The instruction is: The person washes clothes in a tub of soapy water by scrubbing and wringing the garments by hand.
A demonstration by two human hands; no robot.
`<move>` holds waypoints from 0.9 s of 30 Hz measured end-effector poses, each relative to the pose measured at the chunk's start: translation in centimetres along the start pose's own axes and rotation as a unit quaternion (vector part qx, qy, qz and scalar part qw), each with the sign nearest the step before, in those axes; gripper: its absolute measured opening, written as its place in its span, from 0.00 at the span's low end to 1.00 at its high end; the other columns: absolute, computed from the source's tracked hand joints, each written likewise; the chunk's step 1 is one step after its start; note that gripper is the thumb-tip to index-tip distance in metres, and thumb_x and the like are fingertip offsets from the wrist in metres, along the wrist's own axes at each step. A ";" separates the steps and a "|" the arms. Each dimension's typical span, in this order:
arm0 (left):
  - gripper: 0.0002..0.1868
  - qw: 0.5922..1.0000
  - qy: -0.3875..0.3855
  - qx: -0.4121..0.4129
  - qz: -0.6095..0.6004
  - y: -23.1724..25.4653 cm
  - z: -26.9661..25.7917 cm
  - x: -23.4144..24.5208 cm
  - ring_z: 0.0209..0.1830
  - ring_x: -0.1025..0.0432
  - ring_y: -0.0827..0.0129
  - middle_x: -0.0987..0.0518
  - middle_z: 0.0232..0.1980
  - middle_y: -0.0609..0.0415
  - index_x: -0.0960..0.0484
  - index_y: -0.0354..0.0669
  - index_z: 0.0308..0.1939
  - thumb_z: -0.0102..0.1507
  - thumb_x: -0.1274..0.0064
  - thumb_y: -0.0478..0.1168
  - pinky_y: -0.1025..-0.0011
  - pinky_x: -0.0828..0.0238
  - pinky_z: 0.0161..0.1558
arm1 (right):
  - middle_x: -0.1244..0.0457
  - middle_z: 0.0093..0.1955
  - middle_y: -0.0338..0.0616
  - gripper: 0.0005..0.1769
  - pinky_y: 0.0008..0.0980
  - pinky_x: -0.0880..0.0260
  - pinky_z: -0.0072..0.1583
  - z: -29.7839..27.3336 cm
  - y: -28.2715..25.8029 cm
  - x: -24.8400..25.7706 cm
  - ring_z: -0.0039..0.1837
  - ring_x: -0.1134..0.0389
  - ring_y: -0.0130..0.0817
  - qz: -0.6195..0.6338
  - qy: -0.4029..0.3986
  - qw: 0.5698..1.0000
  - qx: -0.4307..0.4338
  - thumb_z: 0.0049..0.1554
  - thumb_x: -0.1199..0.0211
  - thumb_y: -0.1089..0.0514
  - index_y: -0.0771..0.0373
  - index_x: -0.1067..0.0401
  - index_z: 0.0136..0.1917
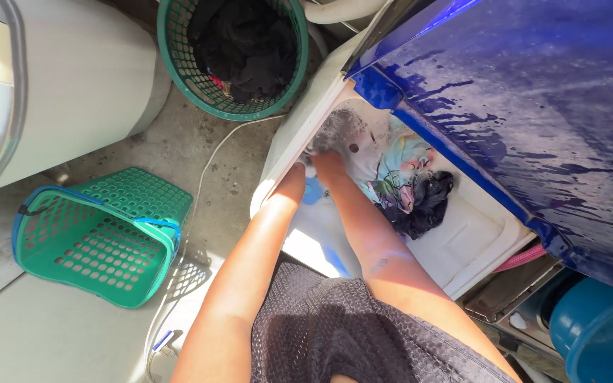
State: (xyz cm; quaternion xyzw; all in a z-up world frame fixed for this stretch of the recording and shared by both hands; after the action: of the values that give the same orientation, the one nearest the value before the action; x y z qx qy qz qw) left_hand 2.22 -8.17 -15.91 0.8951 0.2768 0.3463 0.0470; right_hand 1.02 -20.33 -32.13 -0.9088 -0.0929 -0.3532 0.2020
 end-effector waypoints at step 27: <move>0.41 0.808 -0.276 -0.282 -0.437 19.2 -9.4 -8.8 0.70 0.30 0.39 0.22 0.66 0.41 0.32 0.61 0.69 0.51 0.37 0.39 0.51 0.35 0.69 | 0.41 0.74 0.60 0.49 0.57 0.45 0.76 -44.3 7.9 21.4 0.75 0.41 0.57 0.885 0.291 0.339 0.130 0.47 0.34 0.23 0.60 0.31 0.68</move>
State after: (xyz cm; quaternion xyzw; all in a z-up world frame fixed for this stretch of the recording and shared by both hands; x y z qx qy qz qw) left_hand -0.26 -30.01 -8.75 0.6849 0.5039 0.0908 0.5184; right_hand -7.58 -46.06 9.61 -0.2612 0.7858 -0.1930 0.5264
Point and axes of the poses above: each hand's wrist, its own z-axis towards the middle knuckle, its own x-axis out of the back of the hand, y = z × x, the point moved 9 cm from there along z, towards the middle knuckle
